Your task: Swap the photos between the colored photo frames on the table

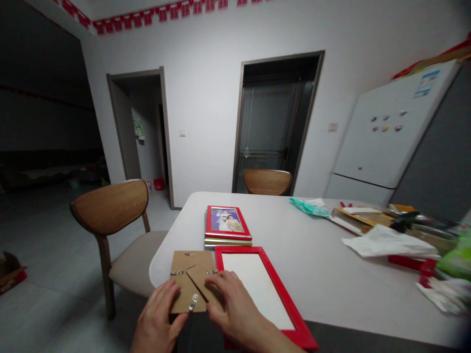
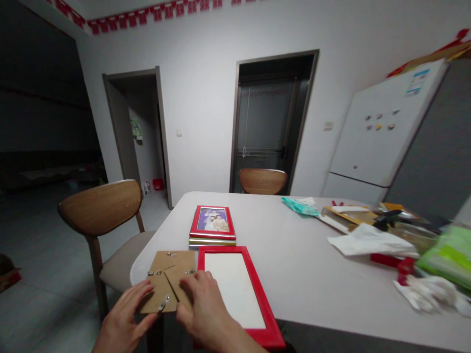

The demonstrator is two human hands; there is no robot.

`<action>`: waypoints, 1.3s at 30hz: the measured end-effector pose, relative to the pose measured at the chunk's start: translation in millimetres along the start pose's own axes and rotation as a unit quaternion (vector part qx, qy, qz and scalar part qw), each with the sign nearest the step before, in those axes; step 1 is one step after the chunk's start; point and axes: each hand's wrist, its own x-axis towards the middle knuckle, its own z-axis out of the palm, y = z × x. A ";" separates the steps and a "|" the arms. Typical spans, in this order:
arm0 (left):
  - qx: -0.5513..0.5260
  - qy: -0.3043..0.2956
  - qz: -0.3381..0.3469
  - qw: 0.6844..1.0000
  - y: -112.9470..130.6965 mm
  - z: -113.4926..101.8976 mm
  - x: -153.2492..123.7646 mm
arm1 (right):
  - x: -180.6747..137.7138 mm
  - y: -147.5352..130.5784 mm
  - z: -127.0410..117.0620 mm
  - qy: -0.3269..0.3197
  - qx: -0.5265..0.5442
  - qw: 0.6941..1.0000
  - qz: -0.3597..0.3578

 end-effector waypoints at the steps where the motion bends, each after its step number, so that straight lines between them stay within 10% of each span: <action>1: -0.014 -0.007 0.022 1.000 9.1 -0.7 -0.6 | -8.5 4.6 -9.9 0.001 0.008 1.000 0.002; 13: -0.154 -0.208 0.042 0.965 106.9 51.4 17.1 | -67.0 86.0 -66.7 0.002 -0.110 0.989 0.098; 26: -0.106 -0.299 0.094 0.944 88.6 50.0 10.6 | -55.1 74.6 -40.2 0.002 -0.160 0.984 0.077; 39: -0.124 -0.223 0.106 0.961 85.3 49.6 4.5 | -28.4 88.0 -46.9 0.027 -0.221 0.970 0.101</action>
